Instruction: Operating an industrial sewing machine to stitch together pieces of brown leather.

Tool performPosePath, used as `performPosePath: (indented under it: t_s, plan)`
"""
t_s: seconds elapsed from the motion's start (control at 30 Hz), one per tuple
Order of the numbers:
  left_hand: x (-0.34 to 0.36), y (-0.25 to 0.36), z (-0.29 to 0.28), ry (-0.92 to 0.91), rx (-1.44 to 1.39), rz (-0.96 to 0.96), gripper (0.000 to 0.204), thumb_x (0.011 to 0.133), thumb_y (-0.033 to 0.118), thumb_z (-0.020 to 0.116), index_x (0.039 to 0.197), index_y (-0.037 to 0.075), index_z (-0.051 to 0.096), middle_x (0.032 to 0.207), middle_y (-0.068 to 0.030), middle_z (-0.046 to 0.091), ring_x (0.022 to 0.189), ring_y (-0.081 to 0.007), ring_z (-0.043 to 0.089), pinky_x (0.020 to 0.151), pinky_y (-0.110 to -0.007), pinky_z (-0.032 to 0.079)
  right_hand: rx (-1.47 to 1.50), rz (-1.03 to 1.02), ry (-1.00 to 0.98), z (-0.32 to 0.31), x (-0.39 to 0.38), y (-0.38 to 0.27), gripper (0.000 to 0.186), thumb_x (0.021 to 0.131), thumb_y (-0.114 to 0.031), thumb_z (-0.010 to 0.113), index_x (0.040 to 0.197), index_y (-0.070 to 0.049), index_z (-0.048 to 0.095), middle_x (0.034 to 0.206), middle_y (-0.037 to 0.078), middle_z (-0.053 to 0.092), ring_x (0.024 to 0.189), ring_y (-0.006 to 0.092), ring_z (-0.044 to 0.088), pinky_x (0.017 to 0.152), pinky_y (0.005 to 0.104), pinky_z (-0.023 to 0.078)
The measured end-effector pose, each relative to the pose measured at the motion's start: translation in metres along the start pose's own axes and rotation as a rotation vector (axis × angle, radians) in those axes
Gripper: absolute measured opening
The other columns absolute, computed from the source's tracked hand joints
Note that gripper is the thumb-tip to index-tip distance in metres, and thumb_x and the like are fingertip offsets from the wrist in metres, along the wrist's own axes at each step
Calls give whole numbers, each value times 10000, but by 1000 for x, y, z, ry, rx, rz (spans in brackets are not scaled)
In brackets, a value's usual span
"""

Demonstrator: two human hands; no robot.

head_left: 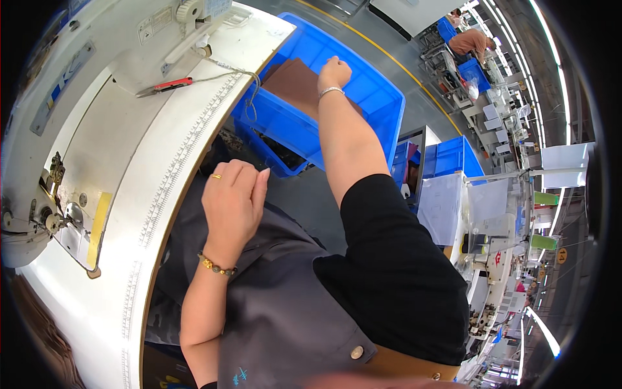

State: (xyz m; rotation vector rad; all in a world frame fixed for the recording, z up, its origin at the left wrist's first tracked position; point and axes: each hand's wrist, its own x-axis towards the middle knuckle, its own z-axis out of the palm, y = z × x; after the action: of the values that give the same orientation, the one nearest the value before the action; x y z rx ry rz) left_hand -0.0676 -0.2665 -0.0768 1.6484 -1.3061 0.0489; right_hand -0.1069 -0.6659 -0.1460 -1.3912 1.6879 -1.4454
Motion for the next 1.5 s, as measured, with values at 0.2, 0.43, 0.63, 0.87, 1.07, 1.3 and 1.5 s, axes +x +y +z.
performPosePath:
  t_s: [0.2,0.43,0.63,0.87,1.07,1.3,1.5]
  plan:
    - [7,13,-5,-78,-51,78,453,685,37,858,1111,62,706,1354,-107,642,1167,-333,637,948,-405,535,-51,-37,3,-2,22,0,310,930,-209,610,781,38,723,787,205,725,745,332,703,716,461,526]
    - [7,61,-1,49,-160,577,116,772,122,813,871,133,753,1037,-25,737,1054,-244,690,914,-410,545,-75,-107,3,11,13,1,337,929,-241,603,800,46,724,828,235,727,771,386,704,741,481,536]
    - [-26,-12,-58,49,195,171,191,722,47,872,796,55,697,913,-44,713,857,-251,673,734,-354,533,-90,-124,42,-13,55,-2,279,898,-200,636,797,23,770,787,164,751,731,266,720,710,408,549]
    - [-12,31,-55,-38,-309,53,278,752,239,888,896,63,729,963,-73,741,866,-274,679,753,-359,532,-138,-101,-6,-28,54,-18,341,927,-260,594,839,36,739,860,213,742,803,378,709,754,473,544]
    - [16,138,-35,-189,-890,256,356,851,309,832,1091,63,742,1133,-76,743,1033,-282,703,866,-389,541,-207,-271,-31,-5,53,-25,338,934,-300,619,872,-4,770,890,193,754,862,377,721,795,475,549]
    - [-8,147,-42,-293,-1378,472,175,903,179,775,1024,68,716,1127,-43,735,1051,-239,689,886,-396,536,-242,-321,-116,15,49,-32,338,934,-327,636,889,-25,781,907,180,762,867,367,724,795,471,550]
    - [-18,124,-56,-386,-1402,302,136,907,167,777,987,76,716,1120,-42,738,1005,-239,693,862,-379,537,-84,-448,-65,26,44,-50,336,935,-329,647,879,-22,772,819,174,750,790,367,720,755,471,544]
